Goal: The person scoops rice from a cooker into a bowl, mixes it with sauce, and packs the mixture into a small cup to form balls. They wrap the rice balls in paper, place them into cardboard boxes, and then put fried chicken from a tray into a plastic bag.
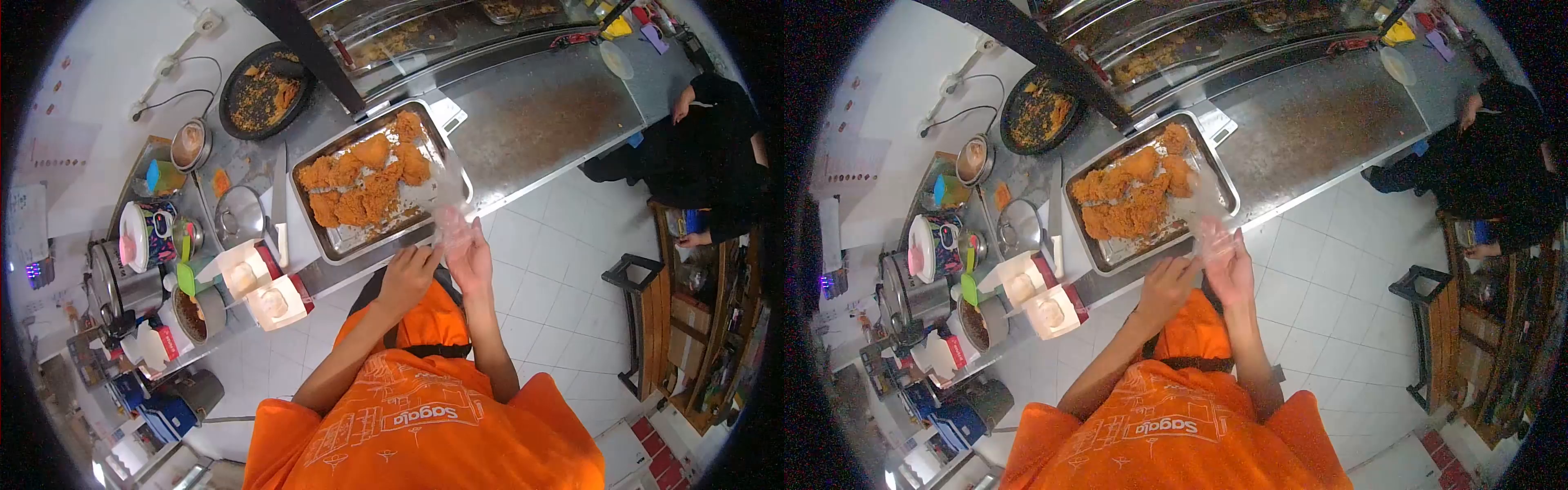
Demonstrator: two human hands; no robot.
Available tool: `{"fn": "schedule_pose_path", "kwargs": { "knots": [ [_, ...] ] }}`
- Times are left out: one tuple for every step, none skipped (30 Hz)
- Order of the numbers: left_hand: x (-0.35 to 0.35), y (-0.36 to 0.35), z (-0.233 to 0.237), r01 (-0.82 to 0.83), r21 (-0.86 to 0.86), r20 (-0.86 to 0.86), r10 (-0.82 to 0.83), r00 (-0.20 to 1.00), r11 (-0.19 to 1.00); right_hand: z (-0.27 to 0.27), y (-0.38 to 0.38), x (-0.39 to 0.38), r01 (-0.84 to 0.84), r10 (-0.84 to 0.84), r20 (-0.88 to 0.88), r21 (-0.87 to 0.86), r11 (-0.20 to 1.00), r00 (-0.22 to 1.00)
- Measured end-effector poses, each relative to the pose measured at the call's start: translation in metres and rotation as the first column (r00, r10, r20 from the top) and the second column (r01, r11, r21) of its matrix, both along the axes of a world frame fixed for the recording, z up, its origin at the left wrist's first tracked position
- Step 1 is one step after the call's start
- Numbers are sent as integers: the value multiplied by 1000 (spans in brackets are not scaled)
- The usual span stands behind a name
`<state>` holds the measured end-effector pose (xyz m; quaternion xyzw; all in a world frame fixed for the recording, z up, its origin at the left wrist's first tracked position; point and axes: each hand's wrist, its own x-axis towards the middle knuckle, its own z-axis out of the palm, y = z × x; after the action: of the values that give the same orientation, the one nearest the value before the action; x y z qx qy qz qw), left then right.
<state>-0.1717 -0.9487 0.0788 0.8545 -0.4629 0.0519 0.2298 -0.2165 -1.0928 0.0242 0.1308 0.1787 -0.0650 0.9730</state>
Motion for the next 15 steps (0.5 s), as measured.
{"fn": "schedule_pose_path", "kwargs": {
  "knots": [
    [0,-1,-3,15,-19,23,-15,1000,1000,26,5,7,14,-18,-35,-96,995,999],
    [0,-1,0,12,-16,16,-12,1000,1000,37,6,9,-49,54,121,-48,998,991],
    [1,-2,3,25,-50,2,-25,1000,998,33,9,8,-54,59,115,-48,997,992],
    [2,-3,5,36,-88,-6,-37,999,995,24,12,9,-99,116,84,-184,978,990],
    [3,-2,5,32,-92,-5,-32,999,995,16,17,11,-143,167,50,-317,938,985],
    [3,-1,5,88,-101,23,-86,996,991,11,26,18,-163,135,-92,-615,771,987],
    [2,2,5,144,-105,47,-140,989,984,6,31,22,-165,137,-93,-615,771,986],
    [3,5,5,139,-106,44,-135,990,985,5,35,25,-134,71,-141,-507,852,987],
    [5,6,5,103,-137,11,-102,995,985,4,34,28,-90,13,-193,-395,914,981],
    [6,6,5,66,-167,-22,-71,997,984,4,31,29,-96,20,-191,-398,912,981],
    [6,6,4,60,-168,-23,-65,998,984,11,28,30,-113,111,-21,-270,956,994],
    [5,6,4,42,-150,-48,-50,998,988,18,26,30,-156,177,157,-138,978,972],
    [4,7,3,22,-131,-73,-32,997,991,23,26,31,-167,188,155,-138,976,970],
    [3,7,4,11,-132,-72,-20,997,991,27,26,34,-210,238,221,-144,967,946],
    [2,6,6,24,-168,-81,-38,996,985,29,28,38,-251,286,287,-154,956,914]
  ]
}}
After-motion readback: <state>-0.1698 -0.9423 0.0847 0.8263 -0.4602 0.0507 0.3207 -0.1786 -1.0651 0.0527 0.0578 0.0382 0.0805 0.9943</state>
